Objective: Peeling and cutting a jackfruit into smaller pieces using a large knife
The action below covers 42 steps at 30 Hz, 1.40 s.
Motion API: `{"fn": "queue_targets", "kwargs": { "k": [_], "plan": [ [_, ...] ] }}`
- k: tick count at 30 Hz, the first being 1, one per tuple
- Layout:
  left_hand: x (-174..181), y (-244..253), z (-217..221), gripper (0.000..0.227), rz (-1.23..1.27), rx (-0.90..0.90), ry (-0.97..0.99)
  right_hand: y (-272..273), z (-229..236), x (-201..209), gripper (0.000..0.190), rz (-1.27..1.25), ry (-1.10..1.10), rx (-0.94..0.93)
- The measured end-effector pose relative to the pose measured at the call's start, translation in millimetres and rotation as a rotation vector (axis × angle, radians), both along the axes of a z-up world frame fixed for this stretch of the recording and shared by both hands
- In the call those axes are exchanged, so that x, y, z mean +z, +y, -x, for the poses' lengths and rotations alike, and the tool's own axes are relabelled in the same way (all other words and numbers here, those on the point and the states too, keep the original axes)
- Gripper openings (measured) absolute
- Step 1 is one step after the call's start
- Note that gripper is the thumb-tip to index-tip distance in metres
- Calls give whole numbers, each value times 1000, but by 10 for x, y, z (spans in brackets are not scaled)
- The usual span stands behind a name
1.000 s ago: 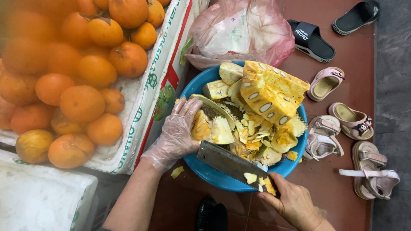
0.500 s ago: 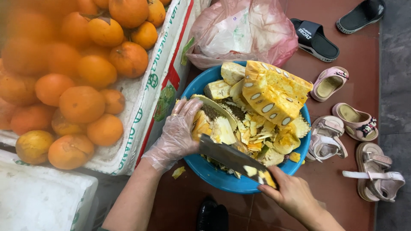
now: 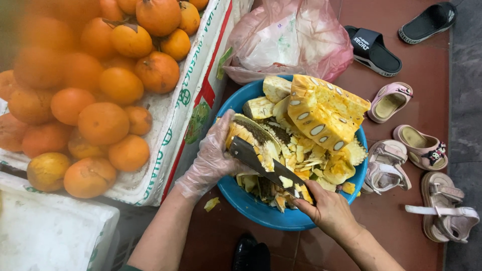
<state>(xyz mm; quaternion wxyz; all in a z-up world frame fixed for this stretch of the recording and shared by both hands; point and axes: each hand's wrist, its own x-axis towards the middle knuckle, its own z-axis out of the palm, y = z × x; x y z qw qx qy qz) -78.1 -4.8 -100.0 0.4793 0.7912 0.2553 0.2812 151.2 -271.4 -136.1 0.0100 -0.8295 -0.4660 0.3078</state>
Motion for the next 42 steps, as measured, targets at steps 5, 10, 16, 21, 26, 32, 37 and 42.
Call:
{"fn": "queue_targets", "kwargs": {
  "k": [5,10,16,21,26,32,37,42],
  "plan": [
    [196,153,-152,137,-15,-7,426,45,-27,101,88,37,12,-9],
    [68,299,-105,107,325,-31,321,82,24,103,84,5,-14,22],
    [-69,165,-191,119,285,-25,114,526,169,320,70,23,-37,19],
    [87,119,-391,141,327,197,394,597,141,487,60,-161,121,-43],
    [245,69,-281,156,369,84,364,352,159,428,70,7,133,0],
    [207,98,-189,129,233,56,803,162,187,416,74,180,134,-49],
    [-30,-74,-232,114,590,288,268,600,361,601,69,172,141,-56],
    [23,-137,-411,92,759,413,58,554,385,649,74,58,209,-75]
  ]
}}
